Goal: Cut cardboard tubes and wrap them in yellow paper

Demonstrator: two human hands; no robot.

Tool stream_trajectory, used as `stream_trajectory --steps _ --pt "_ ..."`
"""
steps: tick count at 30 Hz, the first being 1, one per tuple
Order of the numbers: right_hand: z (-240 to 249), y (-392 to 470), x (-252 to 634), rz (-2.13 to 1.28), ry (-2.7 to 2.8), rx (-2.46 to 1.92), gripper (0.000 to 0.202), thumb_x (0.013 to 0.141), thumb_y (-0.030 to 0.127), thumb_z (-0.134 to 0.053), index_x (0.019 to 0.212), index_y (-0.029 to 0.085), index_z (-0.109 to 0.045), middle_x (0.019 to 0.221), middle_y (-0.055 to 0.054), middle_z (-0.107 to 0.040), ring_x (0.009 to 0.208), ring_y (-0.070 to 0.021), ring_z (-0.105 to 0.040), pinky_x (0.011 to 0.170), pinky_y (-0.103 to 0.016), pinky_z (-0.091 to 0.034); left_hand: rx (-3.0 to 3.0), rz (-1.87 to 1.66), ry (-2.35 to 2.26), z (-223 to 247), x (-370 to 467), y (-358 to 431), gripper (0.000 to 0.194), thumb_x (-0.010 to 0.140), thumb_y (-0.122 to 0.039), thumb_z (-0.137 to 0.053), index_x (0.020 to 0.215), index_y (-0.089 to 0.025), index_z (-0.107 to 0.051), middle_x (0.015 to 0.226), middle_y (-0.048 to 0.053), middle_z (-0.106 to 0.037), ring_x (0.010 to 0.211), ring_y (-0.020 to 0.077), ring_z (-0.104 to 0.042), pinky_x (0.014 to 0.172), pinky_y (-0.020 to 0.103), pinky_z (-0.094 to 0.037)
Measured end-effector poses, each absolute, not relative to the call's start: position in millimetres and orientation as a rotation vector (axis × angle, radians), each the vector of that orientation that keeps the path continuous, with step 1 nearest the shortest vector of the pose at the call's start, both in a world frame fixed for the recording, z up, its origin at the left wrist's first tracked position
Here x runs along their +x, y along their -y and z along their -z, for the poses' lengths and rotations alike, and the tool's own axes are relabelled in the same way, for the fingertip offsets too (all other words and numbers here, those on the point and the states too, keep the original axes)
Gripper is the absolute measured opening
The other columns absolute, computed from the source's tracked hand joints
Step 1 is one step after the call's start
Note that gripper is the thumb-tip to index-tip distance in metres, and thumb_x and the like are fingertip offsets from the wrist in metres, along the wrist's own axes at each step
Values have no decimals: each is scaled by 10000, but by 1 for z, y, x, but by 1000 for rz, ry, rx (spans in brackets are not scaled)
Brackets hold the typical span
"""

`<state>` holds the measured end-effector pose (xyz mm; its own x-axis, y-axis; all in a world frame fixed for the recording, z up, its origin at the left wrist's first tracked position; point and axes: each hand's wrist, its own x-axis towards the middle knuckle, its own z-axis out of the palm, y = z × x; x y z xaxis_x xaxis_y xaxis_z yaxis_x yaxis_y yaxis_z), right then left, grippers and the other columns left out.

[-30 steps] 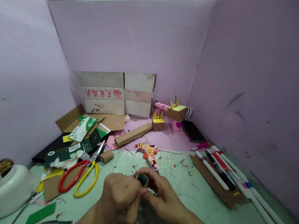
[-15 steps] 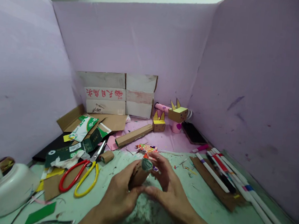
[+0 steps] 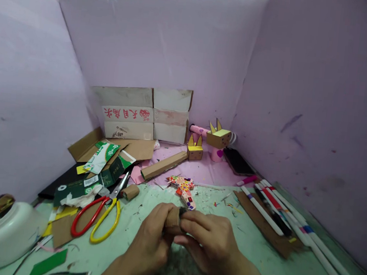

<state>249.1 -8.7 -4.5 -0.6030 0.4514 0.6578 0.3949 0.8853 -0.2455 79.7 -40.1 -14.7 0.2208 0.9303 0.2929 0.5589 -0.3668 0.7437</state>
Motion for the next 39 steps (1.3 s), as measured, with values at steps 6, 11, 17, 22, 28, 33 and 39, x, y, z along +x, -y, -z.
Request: stream_trajectory --steps 6,11,17,22,28,33,39 --pt "7 13 246 -196 2226 -540 196 806 117 -411 651 187 -508 555 1 -497 443 -114 -418 424 -265 -238 2038 -969 -1227 18 87 44 145 784 -127 -433 920 -175 -450 832 41 -539 761 173 -495 698 295 -408" --pt "8 17 245 -128 2120 -475 179 783 92 -423 653 186 -503 518 16 -459 425 -113 -367 432 -272 -208 1997 -954 -1225 16 90 44 56 780 -159 -469 799 -188 -425 728 -2 -477 665 141 -428 617 260 -356" --pt "2 15 248 -90 2240 -512 186 819 169 -459 648 180 -532 548 -6 -542 467 -122 -443 462 -273 -247 1930 -902 -1141 15 86 43 96 788 -189 -492 863 -179 -431 774 1 -502 689 135 -430 617 242 -354" --pt "4 16 249 -82 2159 -443 273 798 143 -435 535 189 -493 423 11 -451 389 -118 -367 432 -292 -211 1870 -860 -1064 12 90 46 107 782 -202 -502 860 -173 -434 744 -9 -478 660 127 -403 588 234 -348" --pt "-7 3 266 -582 1682 -526 234 880 353 -477 996 219 -629 860 -51 -654 575 -129 -546 527 -259 -432 1658 -894 -1231 7 88 40 298 638 -72 -562 907 -173 -482 763 -34 -494 697 118 -427 612 222 -337" --pt "-21 -5 278 -778 1914 -482 235 827 122 -513 952 254 -663 1068 -54 -608 982 -193 -565 835 -329 -452 1632 -917 -1119 14 84 34 242 598 -46 -549 795 -168 -480 699 -49 -438 629 94 -380 539 202 -297" --pt "-16 4 263 -1252 2000 -498 740 622 275 -766 1288 252 -446 1301 -96 -504 1151 -272 -496 977 -438 -368 1658 -853 -1013 9 84 34 130 616 -123 -551 715 -156 -473 663 -35 -446 613 102 -380 518 211 -304"
